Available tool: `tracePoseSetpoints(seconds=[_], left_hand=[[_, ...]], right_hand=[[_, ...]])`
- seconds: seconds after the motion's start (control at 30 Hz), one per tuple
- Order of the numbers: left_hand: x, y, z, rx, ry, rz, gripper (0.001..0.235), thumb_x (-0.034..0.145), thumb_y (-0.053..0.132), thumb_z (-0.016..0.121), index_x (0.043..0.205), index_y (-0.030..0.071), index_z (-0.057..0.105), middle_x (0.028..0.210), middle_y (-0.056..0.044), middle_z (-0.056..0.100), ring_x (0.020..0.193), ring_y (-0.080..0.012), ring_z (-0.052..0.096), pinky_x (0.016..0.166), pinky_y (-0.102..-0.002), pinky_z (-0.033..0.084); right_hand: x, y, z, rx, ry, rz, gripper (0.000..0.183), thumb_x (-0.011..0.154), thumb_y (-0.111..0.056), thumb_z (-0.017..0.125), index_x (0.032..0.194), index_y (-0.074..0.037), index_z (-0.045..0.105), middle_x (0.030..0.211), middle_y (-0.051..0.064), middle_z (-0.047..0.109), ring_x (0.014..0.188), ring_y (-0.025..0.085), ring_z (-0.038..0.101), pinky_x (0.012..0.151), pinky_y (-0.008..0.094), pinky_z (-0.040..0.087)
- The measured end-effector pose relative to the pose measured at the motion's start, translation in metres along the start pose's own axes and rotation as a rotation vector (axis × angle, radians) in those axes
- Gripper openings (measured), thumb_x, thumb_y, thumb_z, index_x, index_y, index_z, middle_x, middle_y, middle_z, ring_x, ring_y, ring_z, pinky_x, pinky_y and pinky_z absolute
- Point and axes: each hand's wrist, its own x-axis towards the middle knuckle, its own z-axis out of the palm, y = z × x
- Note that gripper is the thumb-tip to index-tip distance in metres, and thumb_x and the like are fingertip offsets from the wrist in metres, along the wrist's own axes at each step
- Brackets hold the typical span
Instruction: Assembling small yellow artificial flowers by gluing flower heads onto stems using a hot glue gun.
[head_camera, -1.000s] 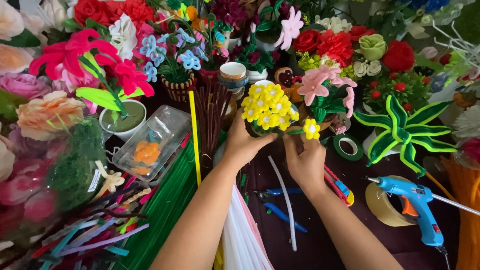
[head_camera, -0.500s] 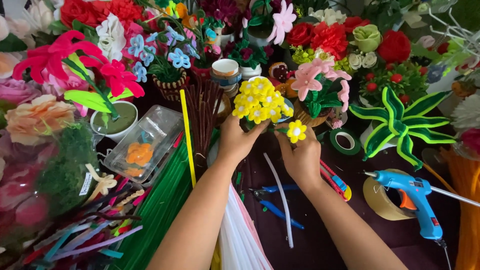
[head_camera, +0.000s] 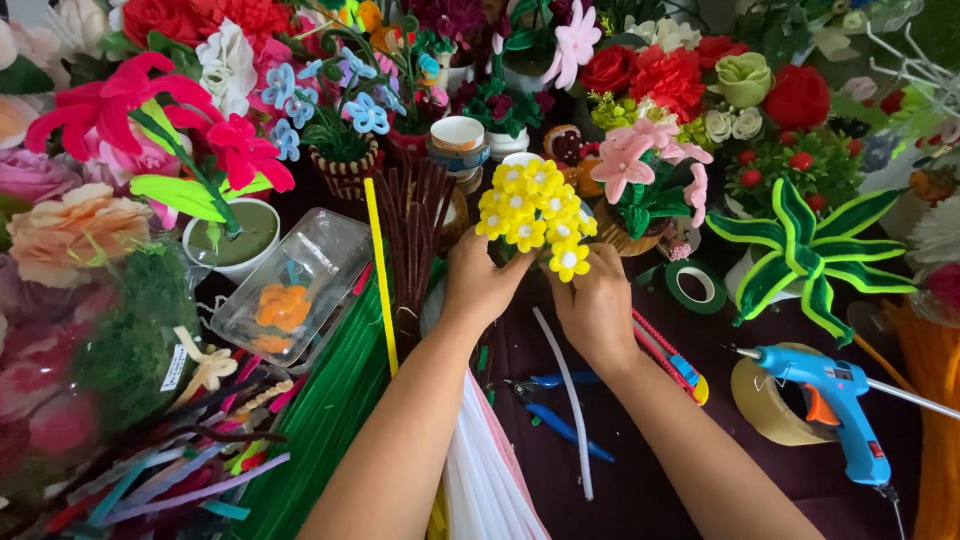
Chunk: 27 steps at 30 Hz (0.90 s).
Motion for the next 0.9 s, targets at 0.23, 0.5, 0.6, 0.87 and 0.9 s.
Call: tracePoseSetpoints(seconds=[0.23,0.5,0.6,0.87,0.9], left_hand=[[-0.002,0.006,0.000,0.017,0.006,-0.022,0.050,0.095,0.023,0.071,0.134,-0.004,0.057,0.129,-0.026,0.062,0.133,-0.0462,0.051,0.108,-0.068,0.042],[-0.003,0.006,0.000,0.019,-0.006,-0.027,0.048,0.095,0.022,0.071,0.134,-0.003,0.058,0.128,-0.024,0.062,0.133,-0.0468,0.051,0.106,-0.067,0.043],[-0.003,0.009,-0.001,0.040,0.000,-0.025,0.049,0.094,0.022,0.072,0.134,-0.002,0.058,0.128,-0.025,0.062,0.133,-0.0464,0.051,0.106,-0.066,0.043],[-0.002,0.005,0.000,0.041,-0.001,-0.052,0.051,0.094,0.025,0.072,0.135,-0.002,0.057,0.129,-0.024,0.062,0.132,-0.0453,0.053,0.106,-0.067,0.043],[-0.001,0.006,-0.001,0.034,0.002,-0.057,0.053,0.095,0.026,0.072,0.137,-0.002,0.056,0.129,-0.023,0.061,0.132,-0.0455,0.053,0.106,-0.066,0.043]], right_hand=[[-0.002,0.012,0.003,-0.023,-0.023,-0.043,0.015,0.095,-0.008,0.074,0.086,0.003,0.070,0.071,0.013,0.064,0.089,0.039,0.065,0.070,0.041,0.055],[-0.005,0.024,0.008,-0.025,-0.085,-0.013,0.009,0.088,-0.005,0.075,0.082,0.001,0.071,0.074,0.012,0.064,0.089,0.038,0.062,0.070,0.042,0.054],[-0.004,0.025,0.009,-0.013,-0.098,0.011,0.009,0.088,-0.004,0.075,0.082,0.001,0.072,0.074,0.013,0.064,0.088,0.038,0.062,0.070,0.042,0.054],[-0.007,0.045,0.017,0.031,-0.130,0.055,0.008,0.086,-0.004,0.075,0.079,0.001,0.073,0.076,0.015,0.067,0.085,0.040,0.064,0.069,0.043,0.055],[-0.006,0.045,0.018,0.034,-0.134,0.042,0.010,0.087,-0.005,0.074,0.078,0.001,0.072,0.074,0.016,0.067,0.082,0.039,0.064,0.067,0.042,0.055]])
